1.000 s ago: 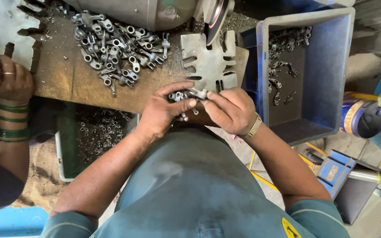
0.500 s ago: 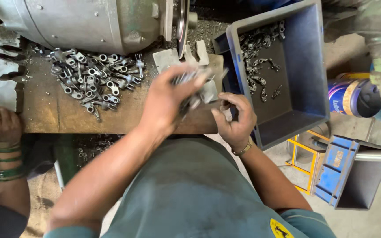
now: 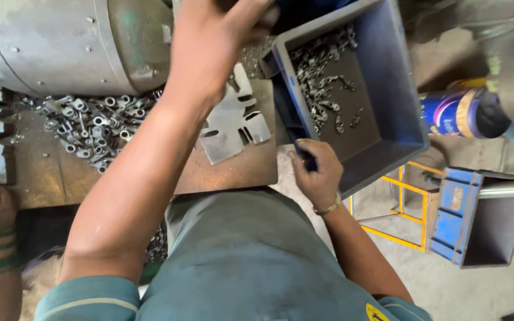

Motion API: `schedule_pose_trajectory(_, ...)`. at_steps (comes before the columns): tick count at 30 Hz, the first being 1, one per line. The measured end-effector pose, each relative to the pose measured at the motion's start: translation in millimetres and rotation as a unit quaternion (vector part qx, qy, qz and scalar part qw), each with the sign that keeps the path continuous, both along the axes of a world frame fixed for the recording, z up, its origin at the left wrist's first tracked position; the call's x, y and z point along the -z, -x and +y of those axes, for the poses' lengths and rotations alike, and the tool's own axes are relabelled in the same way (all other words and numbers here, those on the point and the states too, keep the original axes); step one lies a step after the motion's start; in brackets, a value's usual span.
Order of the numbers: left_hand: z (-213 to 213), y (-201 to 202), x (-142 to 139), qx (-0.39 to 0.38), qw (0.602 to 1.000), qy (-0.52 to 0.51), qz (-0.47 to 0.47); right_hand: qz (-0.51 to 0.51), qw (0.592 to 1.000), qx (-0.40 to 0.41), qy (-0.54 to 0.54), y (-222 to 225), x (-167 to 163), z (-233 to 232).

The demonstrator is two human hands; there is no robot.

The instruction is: The person repeatedly picks small metal parts from a pile on the workbench, presses them against a rotating grinding wheel to smooth edges, and places the finished parts into a nearby bin. A second person works alongside at a similar station.

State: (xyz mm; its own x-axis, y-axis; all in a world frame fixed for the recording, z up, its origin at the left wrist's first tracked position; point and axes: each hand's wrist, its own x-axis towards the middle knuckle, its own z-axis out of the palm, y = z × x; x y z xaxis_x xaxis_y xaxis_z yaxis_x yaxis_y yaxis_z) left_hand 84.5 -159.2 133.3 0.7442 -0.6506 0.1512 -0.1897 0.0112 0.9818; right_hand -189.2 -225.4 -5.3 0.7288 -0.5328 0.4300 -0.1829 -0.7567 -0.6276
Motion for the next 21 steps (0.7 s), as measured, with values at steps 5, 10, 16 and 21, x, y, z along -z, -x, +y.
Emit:
schedule_pose_trajectory(5,147,8,99,-0.103,0.988,0.038,0.108,0.031,0.999,-0.027,-0.005,5,6,5)
schedule_pose_trajectory(10,225,-9,98,-0.208,0.949,-0.162,-0.174,0.009,0.989,-0.147,-0.009,-32,-3,20)
schedule_pose_trajectory(16,170,11,130,-0.121,0.876,-0.322,-0.337,-0.017,0.944,-0.327,0.028,-90,-25,42)
schedule_pose_trajectory(21,131,15,173,-0.161,0.804,-0.404,-0.405,-0.013,0.904,-0.419,0.08,-102,-38,65)
